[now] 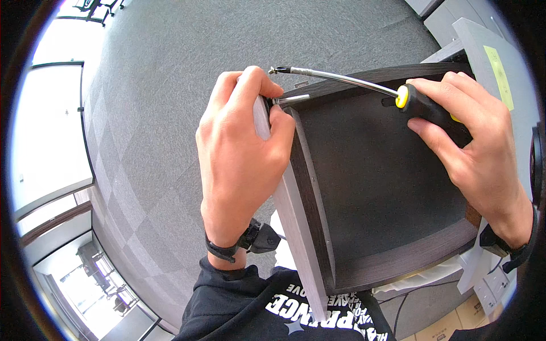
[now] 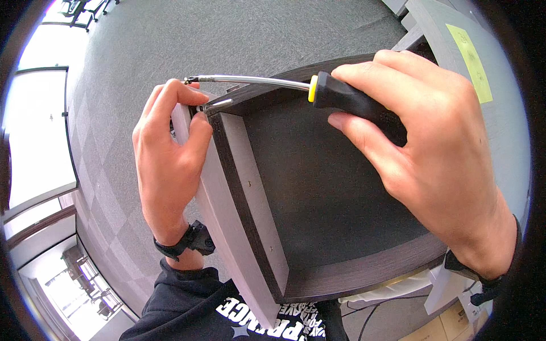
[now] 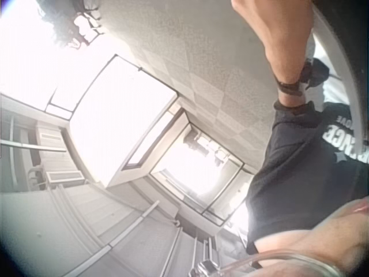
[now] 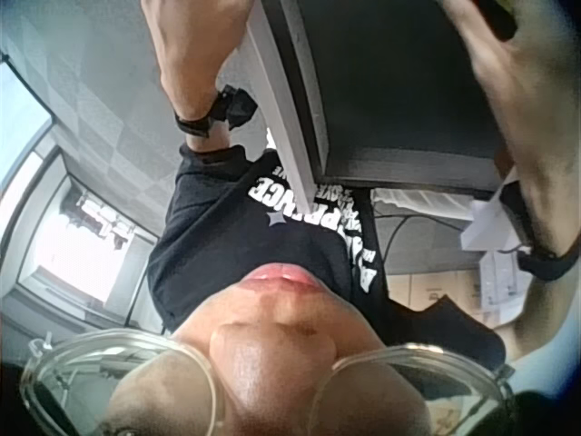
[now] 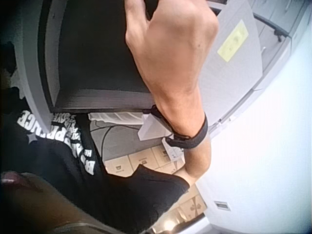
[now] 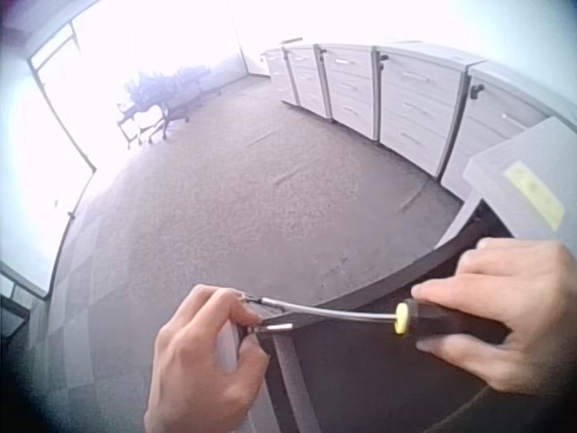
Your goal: Assembling or repairing a drawer and its lock mechanism using a screwdriver.
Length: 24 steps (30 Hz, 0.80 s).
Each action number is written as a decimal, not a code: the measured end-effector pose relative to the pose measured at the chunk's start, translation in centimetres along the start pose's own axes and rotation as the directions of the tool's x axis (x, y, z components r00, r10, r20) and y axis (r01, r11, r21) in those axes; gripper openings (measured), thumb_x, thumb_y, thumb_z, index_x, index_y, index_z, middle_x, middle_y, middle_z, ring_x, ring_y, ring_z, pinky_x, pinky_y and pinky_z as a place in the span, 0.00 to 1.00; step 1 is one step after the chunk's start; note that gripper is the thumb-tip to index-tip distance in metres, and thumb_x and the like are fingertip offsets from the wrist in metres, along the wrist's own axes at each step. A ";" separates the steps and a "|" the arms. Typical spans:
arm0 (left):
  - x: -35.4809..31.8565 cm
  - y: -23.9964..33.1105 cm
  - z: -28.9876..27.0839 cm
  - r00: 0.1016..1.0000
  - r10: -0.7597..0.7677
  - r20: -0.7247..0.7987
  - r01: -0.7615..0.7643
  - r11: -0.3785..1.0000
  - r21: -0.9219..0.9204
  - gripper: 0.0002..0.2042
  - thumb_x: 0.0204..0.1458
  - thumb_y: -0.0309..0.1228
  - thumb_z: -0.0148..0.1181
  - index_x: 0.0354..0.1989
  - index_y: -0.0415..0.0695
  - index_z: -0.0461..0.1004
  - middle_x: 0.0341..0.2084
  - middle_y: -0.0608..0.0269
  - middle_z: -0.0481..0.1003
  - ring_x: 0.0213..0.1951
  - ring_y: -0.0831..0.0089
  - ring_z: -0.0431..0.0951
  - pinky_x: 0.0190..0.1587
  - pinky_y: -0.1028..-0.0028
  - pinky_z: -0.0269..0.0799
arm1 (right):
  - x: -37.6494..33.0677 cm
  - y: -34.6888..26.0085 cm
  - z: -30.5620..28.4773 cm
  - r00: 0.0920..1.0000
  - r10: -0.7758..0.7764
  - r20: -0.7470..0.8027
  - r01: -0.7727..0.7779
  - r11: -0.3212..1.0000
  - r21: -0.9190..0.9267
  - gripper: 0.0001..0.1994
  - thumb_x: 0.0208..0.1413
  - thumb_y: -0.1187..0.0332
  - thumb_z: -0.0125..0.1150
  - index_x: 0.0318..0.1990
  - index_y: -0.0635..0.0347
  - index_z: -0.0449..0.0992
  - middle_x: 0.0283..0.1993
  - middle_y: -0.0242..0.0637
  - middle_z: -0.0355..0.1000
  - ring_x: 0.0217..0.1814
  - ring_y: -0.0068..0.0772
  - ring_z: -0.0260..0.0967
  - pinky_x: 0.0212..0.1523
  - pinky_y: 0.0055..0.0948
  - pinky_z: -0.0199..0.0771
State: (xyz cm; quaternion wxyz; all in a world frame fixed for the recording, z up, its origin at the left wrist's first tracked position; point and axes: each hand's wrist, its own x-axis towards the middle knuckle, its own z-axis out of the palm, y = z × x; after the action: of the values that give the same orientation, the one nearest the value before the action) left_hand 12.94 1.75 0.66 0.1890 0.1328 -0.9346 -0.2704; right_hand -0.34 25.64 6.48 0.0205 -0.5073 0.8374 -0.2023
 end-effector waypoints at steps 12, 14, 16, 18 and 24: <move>-0.1 0.4 0.0 1.000 -0.007 -0.002 0.007 1.000 -0.008 0.07 0.53 0.25 0.56 0.38 0.37 0.75 0.34 0.55 0.76 0.37 0.65 0.77 0.45 0.66 0.71 | 0.0 -0.1 0.1 1.000 -0.001 0.011 0.001 1.000 0.020 0.19 0.48 0.79 0.71 0.49 0.68 0.79 0.37 0.46 0.73 0.38 0.46 0.72 0.40 0.36 0.70; -0.1 0.4 0.1 1.000 -0.008 -0.003 0.008 1.000 -0.009 0.07 0.53 0.25 0.56 0.38 0.37 0.75 0.34 0.56 0.76 0.37 0.65 0.77 0.45 0.66 0.71 | 0.0 -0.1 0.2 1.000 -0.001 0.009 0.001 1.000 0.024 0.19 0.48 0.79 0.71 0.49 0.68 0.79 0.37 0.46 0.73 0.38 0.46 0.72 0.40 0.36 0.70; -0.2 0.5 0.1 1.000 -0.009 -0.003 0.009 1.000 -0.010 0.07 0.53 0.25 0.56 0.38 0.37 0.75 0.34 0.56 0.76 0.37 0.65 0.77 0.45 0.66 0.71 | 0.0 -0.1 0.1 1.000 -0.011 0.009 0.011 1.000 0.012 0.19 0.48 0.80 0.71 0.50 0.68 0.79 0.37 0.45 0.73 0.38 0.45 0.72 0.39 0.36 0.70; -0.2 0.6 0.0 1.000 -0.031 0.007 0.031 1.000 -0.008 0.07 0.53 0.25 0.56 0.38 0.37 0.75 0.34 0.56 0.76 0.37 0.66 0.76 0.44 0.66 0.71 | -0.1 -0.1 0.0 1.000 -0.013 0.016 0.013 1.000 0.007 0.19 0.48 0.80 0.71 0.50 0.68 0.79 0.37 0.45 0.73 0.38 0.44 0.72 0.39 0.35 0.70; -0.3 0.5 0.1 1.000 -0.024 0.000 0.024 1.000 -0.012 0.08 0.53 0.26 0.57 0.39 0.37 0.76 0.34 0.56 0.76 0.37 0.66 0.76 0.43 0.66 0.71 | -0.2 0.0 0.1 1.000 -0.020 0.021 0.020 1.000 0.017 0.20 0.48 0.80 0.71 0.51 0.67 0.79 0.37 0.44 0.73 0.38 0.42 0.73 0.39 0.34 0.71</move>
State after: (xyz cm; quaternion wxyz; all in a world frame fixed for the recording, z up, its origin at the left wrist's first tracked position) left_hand 13.09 2.27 0.79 0.1864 0.1430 -0.9313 -0.2782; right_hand -0.25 25.74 6.33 0.0316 -0.5175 0.8304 -0.2042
